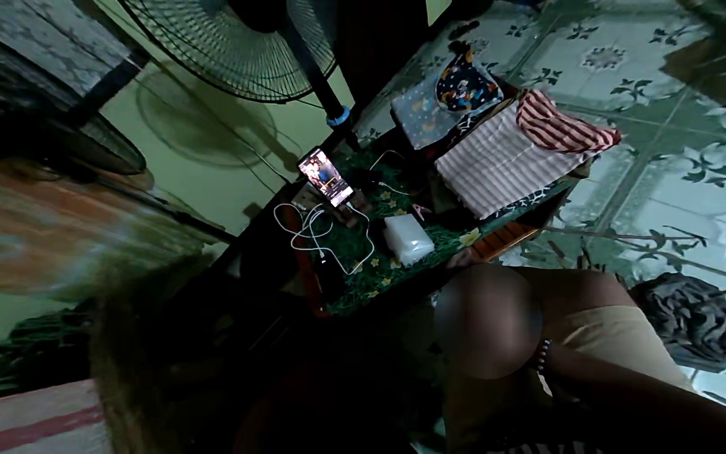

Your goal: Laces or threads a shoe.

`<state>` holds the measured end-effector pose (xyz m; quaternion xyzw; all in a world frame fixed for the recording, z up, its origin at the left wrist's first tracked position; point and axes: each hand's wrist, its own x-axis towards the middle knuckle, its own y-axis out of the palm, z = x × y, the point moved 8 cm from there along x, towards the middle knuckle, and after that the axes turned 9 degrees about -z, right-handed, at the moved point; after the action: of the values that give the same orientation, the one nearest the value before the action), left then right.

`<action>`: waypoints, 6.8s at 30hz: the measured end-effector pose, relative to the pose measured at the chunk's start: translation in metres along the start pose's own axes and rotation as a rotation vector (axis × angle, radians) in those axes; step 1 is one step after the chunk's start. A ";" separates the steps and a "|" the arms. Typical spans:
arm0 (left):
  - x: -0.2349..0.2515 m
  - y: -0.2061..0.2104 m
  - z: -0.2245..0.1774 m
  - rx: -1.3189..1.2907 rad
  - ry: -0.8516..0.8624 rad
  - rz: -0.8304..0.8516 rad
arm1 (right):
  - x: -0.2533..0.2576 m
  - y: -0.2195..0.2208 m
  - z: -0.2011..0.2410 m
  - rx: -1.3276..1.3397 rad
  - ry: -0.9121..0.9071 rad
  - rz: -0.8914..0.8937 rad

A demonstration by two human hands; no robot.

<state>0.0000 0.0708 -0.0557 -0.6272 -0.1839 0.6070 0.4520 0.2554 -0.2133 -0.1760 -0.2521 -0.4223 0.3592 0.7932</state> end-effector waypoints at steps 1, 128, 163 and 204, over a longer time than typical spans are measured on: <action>0.043 0.016 0.028 0.057 0.072 -0.061 | 0.000 0.000 0.000 0.006 0.003 0.005; -0.153 0.120 -0.257 -0.515 1.294 -0.847 | -0.070 -0.090 0.012 0.640 0.628 -0.134; -0.159 0.115 -0.246 -0.596 1.232 -0.940 | -0.059 -0.086 0.017 0.720 0.609 -0.286; -0.134 0.129 -0.243 -0.862 1.364 -0.630 | -0.054 -0.086 0.023 0.629 0.569 -0.270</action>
<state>0.1583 -0.1851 -0.1134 -0.8909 -0.2519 -0.1782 0.3333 0.2462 -0.3059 -0.1298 -0.0302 -0.0865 0.2797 0.9557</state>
